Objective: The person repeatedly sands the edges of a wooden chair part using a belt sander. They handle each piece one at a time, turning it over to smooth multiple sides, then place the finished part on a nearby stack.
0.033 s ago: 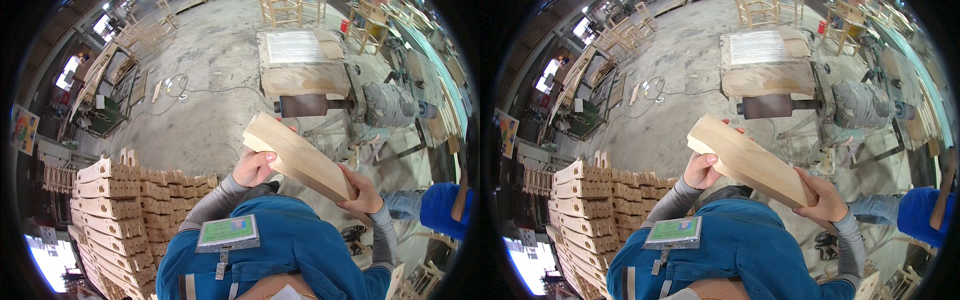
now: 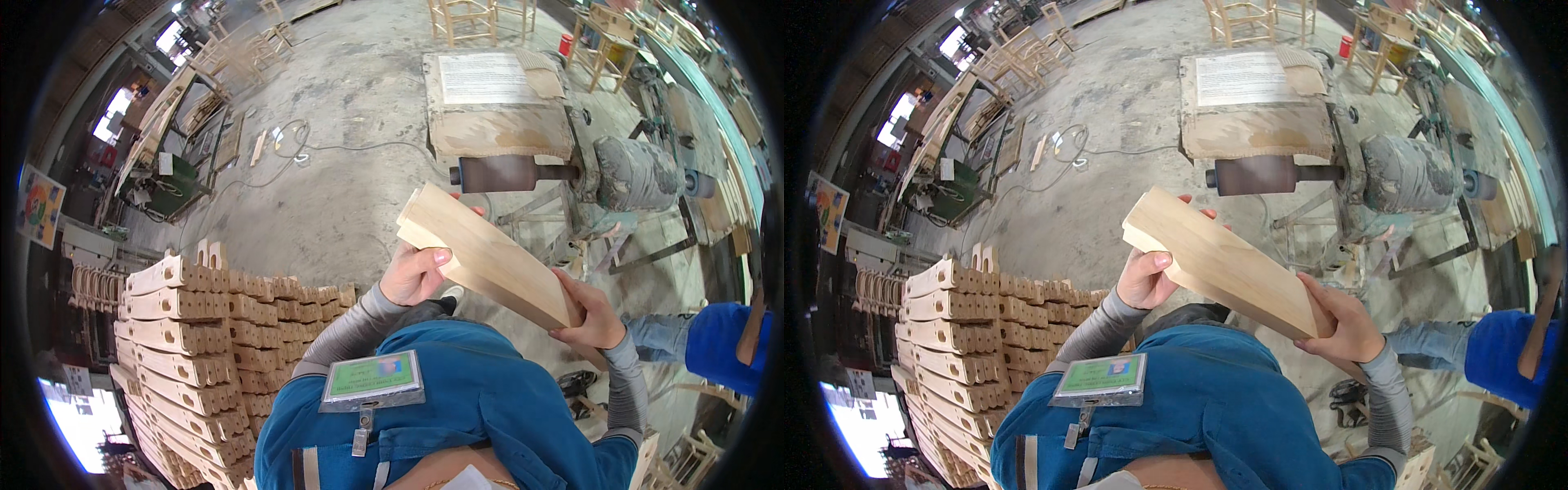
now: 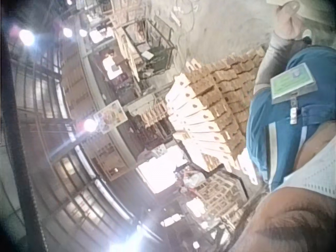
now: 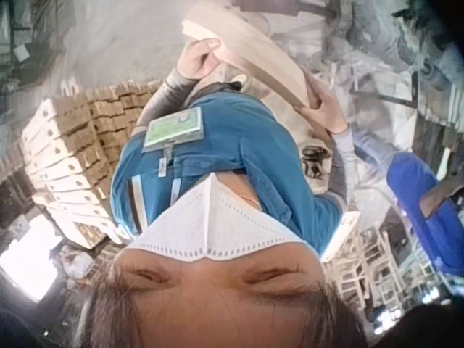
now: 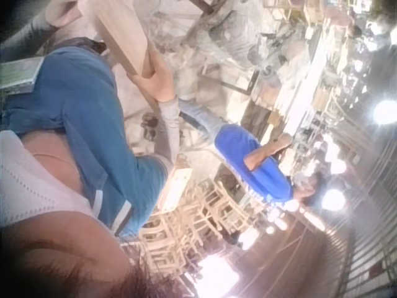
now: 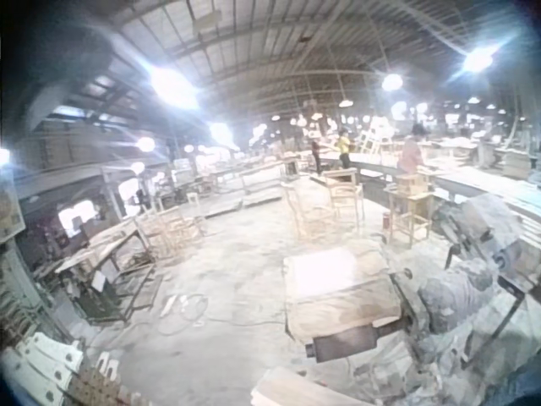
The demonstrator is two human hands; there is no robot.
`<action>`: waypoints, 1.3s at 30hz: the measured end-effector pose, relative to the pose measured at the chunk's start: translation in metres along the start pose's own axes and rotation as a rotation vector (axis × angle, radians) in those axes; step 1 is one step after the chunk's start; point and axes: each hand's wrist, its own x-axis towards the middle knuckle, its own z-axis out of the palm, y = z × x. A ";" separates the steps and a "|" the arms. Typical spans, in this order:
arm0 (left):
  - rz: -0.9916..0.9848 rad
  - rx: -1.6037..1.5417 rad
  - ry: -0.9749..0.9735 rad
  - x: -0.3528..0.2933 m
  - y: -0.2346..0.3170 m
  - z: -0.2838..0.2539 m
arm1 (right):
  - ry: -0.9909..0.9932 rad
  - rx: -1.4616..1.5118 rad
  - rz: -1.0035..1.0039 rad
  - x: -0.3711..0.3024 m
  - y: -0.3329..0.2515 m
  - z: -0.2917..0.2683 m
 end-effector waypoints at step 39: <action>-0.520 -0.126 0.020 -0.024 -0.110 0.008 | 0.268 -0.354 0.361 -0.135 -0.002 0.078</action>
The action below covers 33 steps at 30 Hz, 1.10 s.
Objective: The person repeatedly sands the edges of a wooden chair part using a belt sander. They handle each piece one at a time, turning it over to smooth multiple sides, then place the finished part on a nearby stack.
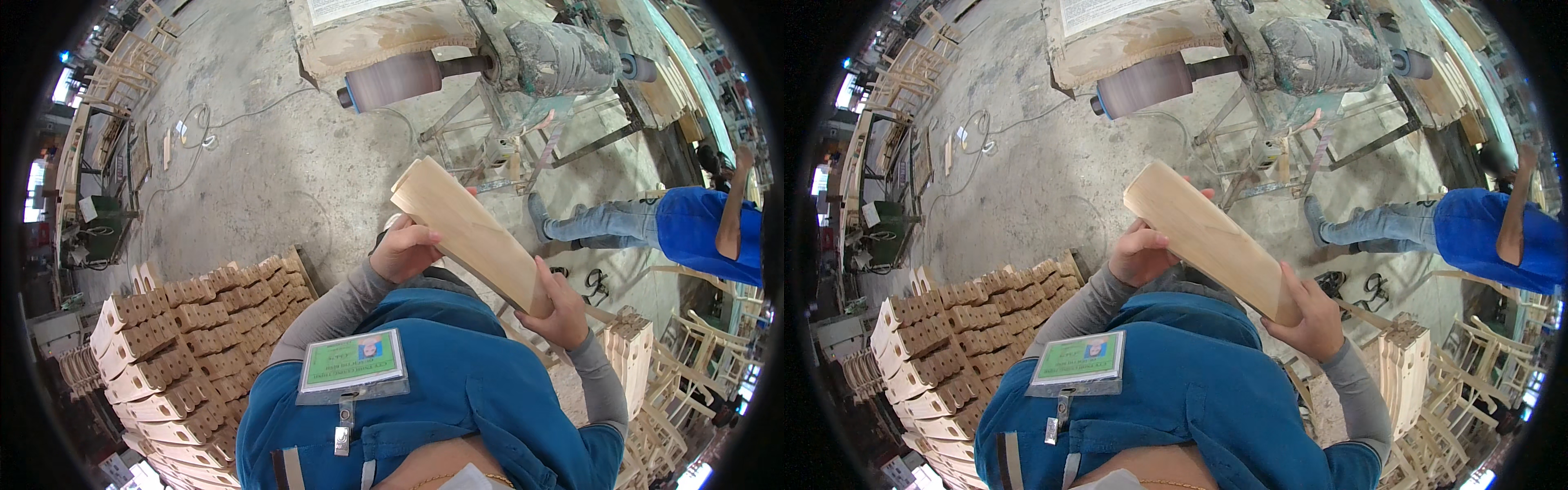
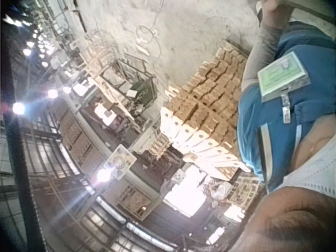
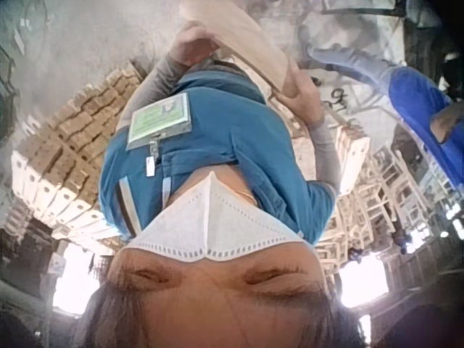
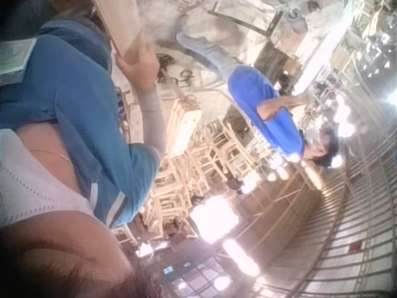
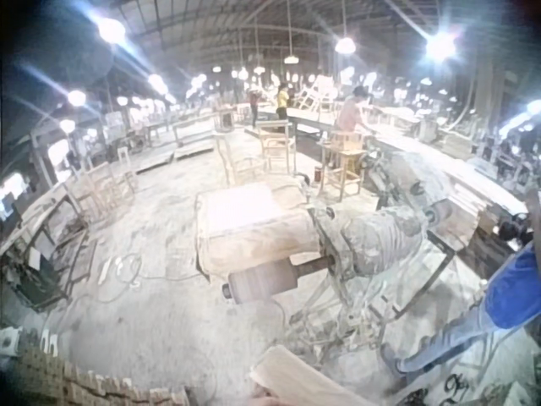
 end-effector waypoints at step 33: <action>-0.429 -0.582 0.296 0.044 -0.083 -0.039 | 0.379 0.869 -0.032 0.024 0.014 0.017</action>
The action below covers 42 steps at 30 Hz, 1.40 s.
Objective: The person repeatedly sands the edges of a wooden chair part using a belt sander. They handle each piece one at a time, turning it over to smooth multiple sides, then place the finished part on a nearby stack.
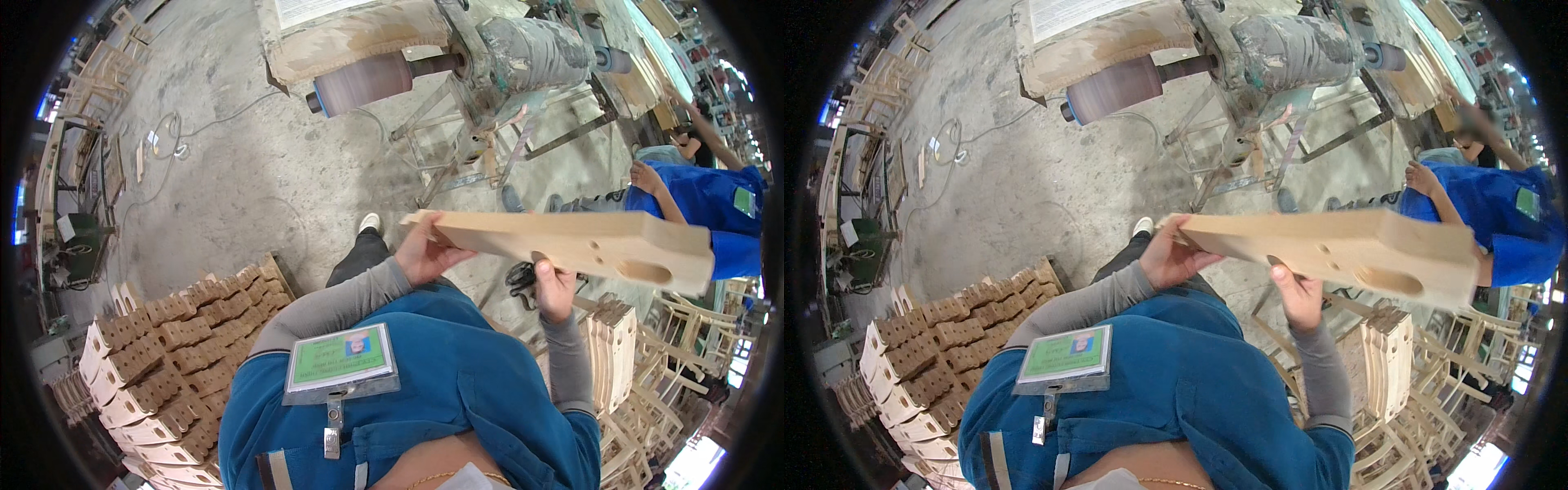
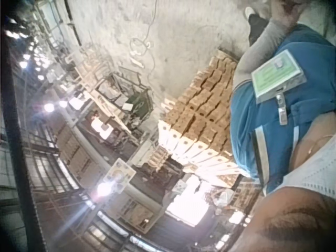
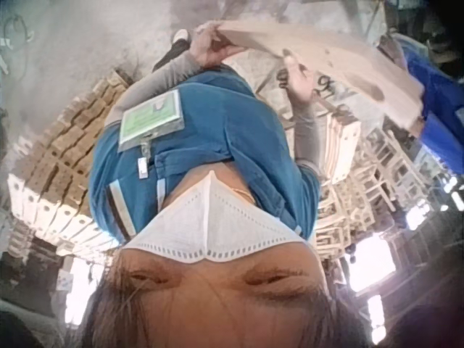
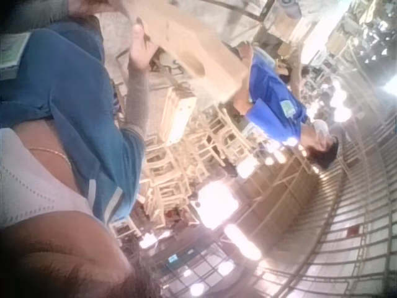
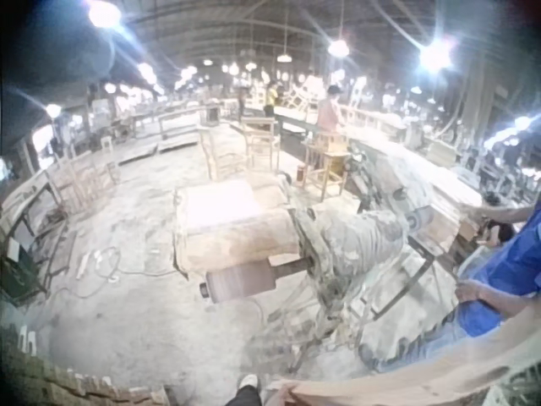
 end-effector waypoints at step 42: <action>0.161 0.522 0.180 0.025 0.162 0.028 | -0.038 0.704 1.273 0.097 0.003 0.089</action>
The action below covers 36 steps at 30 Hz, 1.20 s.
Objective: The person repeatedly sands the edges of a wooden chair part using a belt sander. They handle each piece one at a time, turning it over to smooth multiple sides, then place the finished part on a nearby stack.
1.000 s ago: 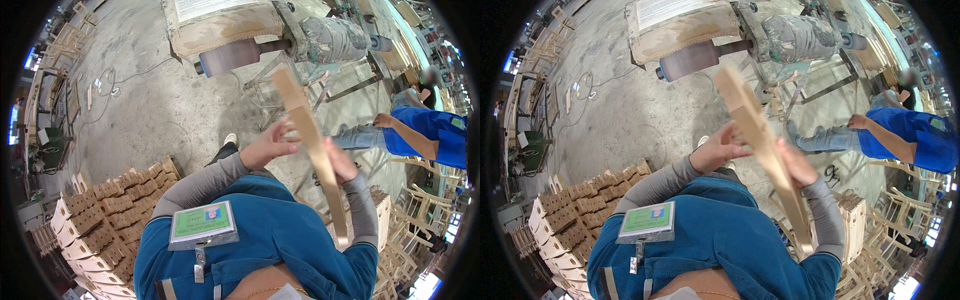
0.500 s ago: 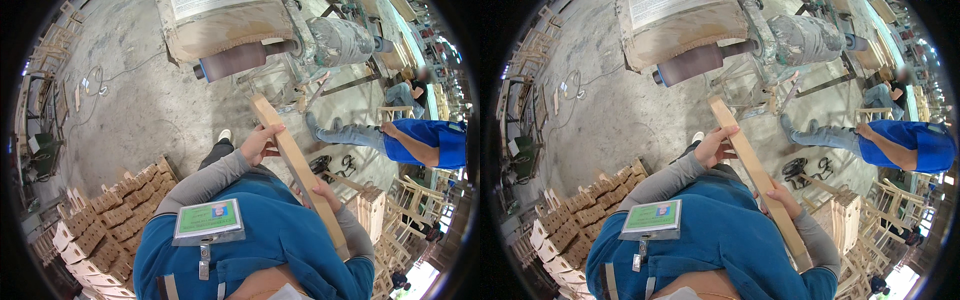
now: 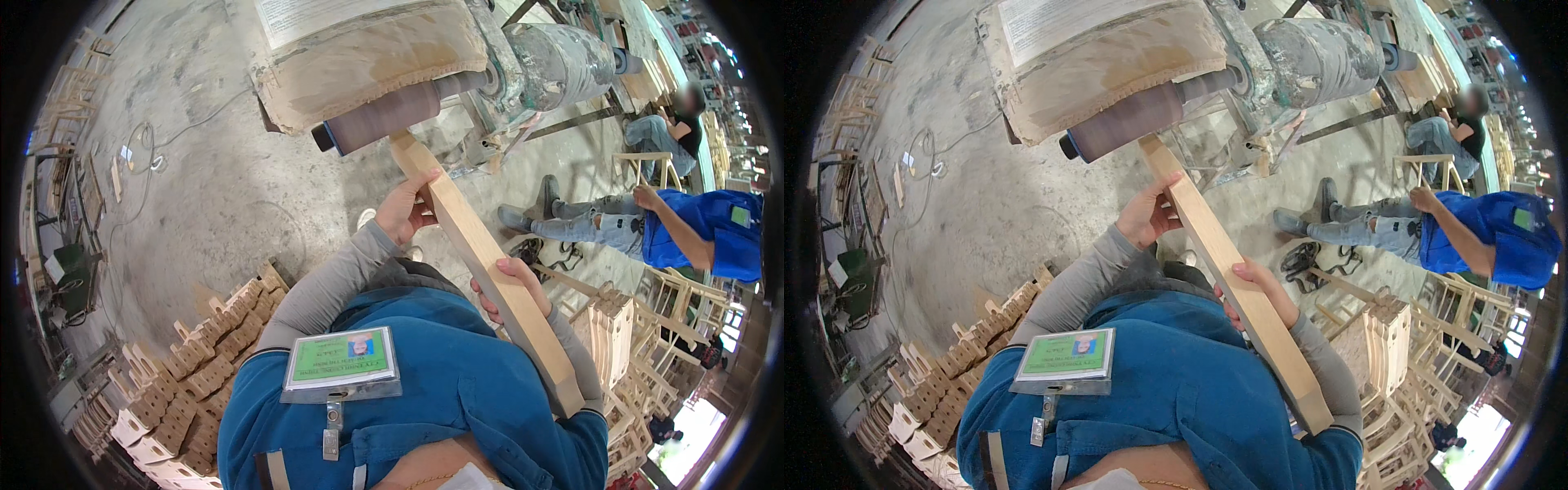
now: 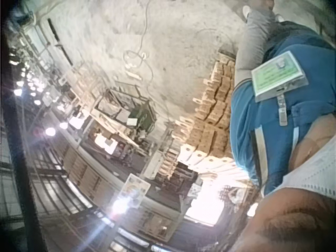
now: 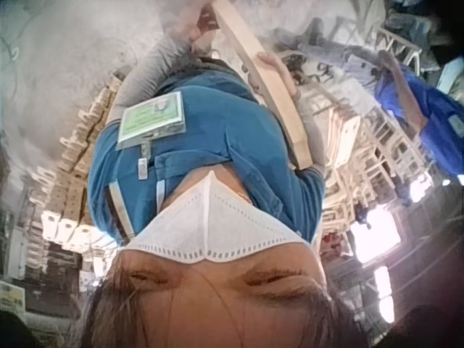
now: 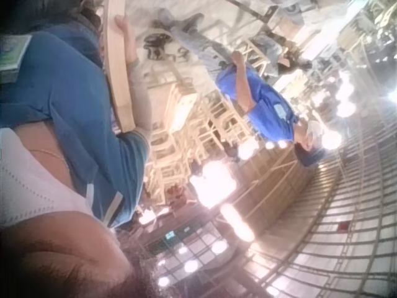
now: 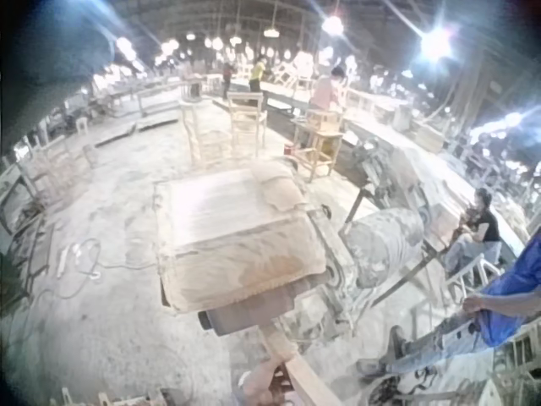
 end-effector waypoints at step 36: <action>-0.043 -0.011 -0.122 0.006 0.032 -0.008 | 0.006 -0.063 -0.118 0.003 -0.015 0.043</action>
